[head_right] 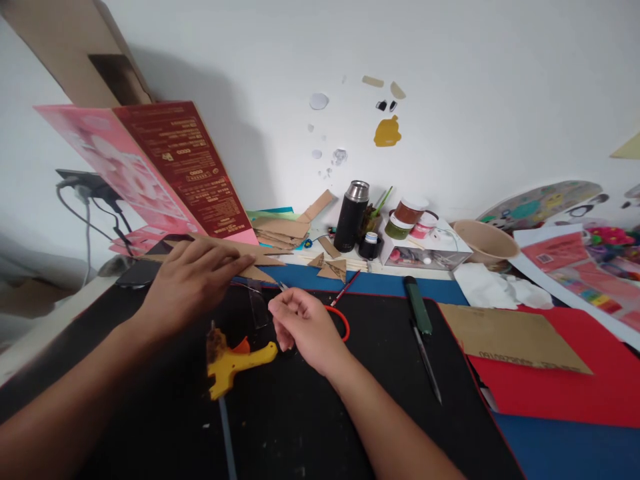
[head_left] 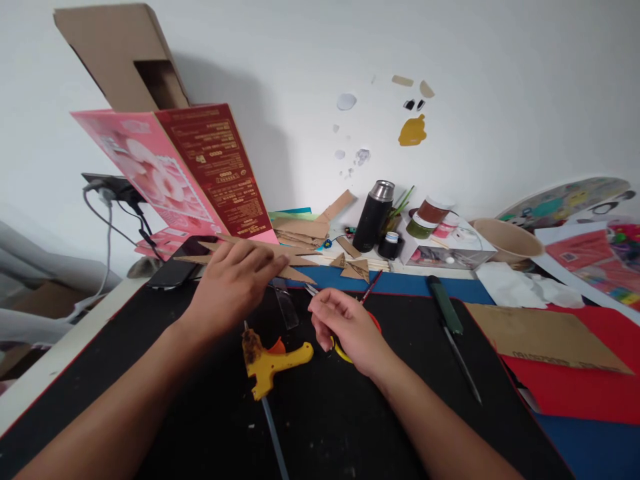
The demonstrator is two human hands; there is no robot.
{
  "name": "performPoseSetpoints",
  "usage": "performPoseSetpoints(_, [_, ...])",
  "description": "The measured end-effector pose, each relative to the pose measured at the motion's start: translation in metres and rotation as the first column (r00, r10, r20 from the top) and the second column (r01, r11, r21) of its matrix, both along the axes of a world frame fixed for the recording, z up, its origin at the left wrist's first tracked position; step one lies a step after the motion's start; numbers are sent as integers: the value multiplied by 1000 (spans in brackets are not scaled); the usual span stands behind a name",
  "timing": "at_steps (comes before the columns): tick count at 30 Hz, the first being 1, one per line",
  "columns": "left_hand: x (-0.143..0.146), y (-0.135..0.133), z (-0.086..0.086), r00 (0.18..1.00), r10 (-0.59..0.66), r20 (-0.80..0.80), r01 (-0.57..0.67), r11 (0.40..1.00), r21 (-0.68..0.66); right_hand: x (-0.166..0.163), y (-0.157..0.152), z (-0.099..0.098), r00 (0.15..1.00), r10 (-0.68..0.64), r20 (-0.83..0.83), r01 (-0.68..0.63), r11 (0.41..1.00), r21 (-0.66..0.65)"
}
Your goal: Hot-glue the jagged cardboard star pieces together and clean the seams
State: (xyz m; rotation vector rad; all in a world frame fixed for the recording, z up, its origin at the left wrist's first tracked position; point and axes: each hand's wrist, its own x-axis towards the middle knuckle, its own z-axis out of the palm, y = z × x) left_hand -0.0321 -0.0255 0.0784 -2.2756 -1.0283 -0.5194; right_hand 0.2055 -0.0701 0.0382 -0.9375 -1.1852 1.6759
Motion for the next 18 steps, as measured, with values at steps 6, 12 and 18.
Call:
performPoseSetpoints(6, [4,-3,0,998,-41,-45,41,999,4,2,2,-2,998,-5,-63,5,1000,-1])
performPoseSetpoints(12, [11,-8,0,992,-87,-89,89,996,19,1,3,-5,994,-81,-71,77,996,-54])
performPoseSetpoints(18, [10,-7,-2,993,-79,-82,81,997,18,1,3,-3,993,-100,-58,96,993,-65])
